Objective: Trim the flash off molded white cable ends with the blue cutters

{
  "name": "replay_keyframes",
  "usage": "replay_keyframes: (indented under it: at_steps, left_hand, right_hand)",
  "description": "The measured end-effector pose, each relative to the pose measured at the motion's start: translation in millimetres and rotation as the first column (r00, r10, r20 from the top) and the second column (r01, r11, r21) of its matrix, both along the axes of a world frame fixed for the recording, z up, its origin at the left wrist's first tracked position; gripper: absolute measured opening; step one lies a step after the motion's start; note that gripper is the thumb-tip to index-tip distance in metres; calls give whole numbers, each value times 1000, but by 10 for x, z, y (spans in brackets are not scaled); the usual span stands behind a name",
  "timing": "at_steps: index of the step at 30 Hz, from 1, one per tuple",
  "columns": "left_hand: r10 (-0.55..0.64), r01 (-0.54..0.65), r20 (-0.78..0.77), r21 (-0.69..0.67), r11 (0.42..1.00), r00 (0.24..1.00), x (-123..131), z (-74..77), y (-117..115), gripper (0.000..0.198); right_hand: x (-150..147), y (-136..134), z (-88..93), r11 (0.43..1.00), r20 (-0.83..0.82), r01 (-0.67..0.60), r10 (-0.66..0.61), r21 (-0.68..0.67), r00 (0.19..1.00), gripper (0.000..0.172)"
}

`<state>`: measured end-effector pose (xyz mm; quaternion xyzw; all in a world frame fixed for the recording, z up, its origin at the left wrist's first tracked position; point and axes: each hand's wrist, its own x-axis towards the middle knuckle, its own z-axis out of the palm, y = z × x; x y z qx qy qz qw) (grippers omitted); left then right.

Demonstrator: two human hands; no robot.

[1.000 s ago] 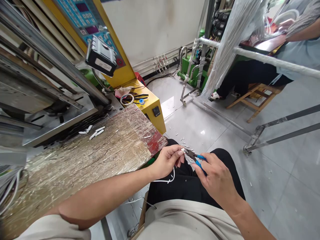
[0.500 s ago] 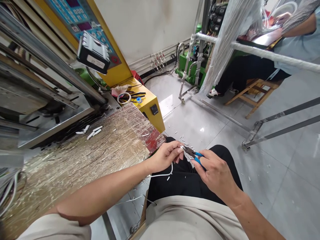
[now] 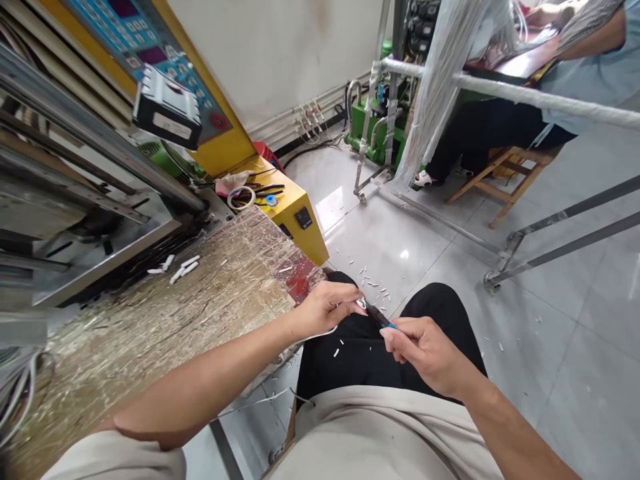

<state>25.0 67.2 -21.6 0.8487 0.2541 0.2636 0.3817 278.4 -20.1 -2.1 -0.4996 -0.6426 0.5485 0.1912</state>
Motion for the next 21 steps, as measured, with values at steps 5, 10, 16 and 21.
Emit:
replay_keyframes:
  at_steps: [5,10,16,21]
  left_hand:
    - [318,-315,4,155,936,948,69,100,-102,54]
    - [389,-386,-74,-388,837,918,136,144,-207,63]
    - [328,-229,59,-602,765,943,119,102,-218,53]
    - [266,-199,50,-535,821,963,92,183,-223,51]
  right_hand:
    - [-86,-74,12,950,178,107,-164,292,970,51]
    - [-304,-129,-63,606,304,32,-443,795,843,35]
    - [-367,-106,11,874,189,202,-310,441,932,50]
    - [-224,-45,94,942,-146,204,-248,-267,958,63]
